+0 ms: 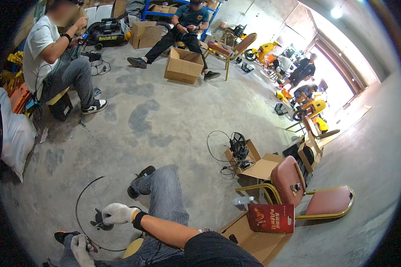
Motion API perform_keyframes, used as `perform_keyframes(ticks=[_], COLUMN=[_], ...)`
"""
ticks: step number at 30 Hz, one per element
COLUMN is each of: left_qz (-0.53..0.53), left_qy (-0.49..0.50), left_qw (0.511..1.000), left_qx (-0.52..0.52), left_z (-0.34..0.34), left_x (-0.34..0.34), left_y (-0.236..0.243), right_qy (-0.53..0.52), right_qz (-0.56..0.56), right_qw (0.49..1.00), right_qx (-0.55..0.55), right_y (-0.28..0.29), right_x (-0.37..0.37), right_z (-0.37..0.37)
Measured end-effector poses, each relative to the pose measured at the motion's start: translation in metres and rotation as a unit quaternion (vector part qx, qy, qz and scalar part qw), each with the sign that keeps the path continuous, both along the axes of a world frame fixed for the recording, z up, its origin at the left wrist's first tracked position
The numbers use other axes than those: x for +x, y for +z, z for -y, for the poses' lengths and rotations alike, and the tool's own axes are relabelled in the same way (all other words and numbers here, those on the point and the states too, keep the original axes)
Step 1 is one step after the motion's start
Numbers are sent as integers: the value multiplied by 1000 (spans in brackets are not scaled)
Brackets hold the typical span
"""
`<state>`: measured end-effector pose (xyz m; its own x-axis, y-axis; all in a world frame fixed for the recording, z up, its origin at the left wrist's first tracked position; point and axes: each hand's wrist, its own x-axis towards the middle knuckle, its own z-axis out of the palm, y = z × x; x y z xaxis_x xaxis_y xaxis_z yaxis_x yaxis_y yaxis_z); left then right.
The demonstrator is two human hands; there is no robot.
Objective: Assembling or repairing a motorcycle drum brake plate and cable while sitting.
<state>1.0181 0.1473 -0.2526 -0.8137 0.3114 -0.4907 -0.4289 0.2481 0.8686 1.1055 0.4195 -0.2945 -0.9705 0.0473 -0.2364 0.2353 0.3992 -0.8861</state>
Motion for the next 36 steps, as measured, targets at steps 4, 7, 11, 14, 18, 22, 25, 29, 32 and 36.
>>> perform_keyframes(ticks=[4,7,11,14,18,22,25,29,32,36], left_qz=[41,55,117,95,105,113,141,189,199,261], left_qy=[89,117,224,245,180,188,212,208,207,236], left_qw=[992,981,935,934,955,957,955,947,941,916], left_qx=[81,143,249,241,214,191,153,158,179,194], left_z=[6,5,-1,-3,5,14,20,27,32,32], left_x=[-5,-5,-2,-1,-4,-5,-5,-9,-12,-13], left_y=[2,6,10,9,2,-11,-24,-36,-41,-48], right_qy=[-16,-8,-10,6,39,42,47,60,59,75], right_qz=[7,22,5,33,17,16,20,-5,21,22], right_qw=[1000,999,998,996,996,997,998,997,997,996], right_qx=[9,-32,-59,-82,-77,-57,-49,-58,-51,-54], right_y=[0,-1,0,0,-3,-9,-12,-14,-11,-5], right_x=[-1,-2,-2,0,0,-1,-2,-2,-2,-3], right_z=[-4,-3,-2,-1,3,4,5,5,5,2])
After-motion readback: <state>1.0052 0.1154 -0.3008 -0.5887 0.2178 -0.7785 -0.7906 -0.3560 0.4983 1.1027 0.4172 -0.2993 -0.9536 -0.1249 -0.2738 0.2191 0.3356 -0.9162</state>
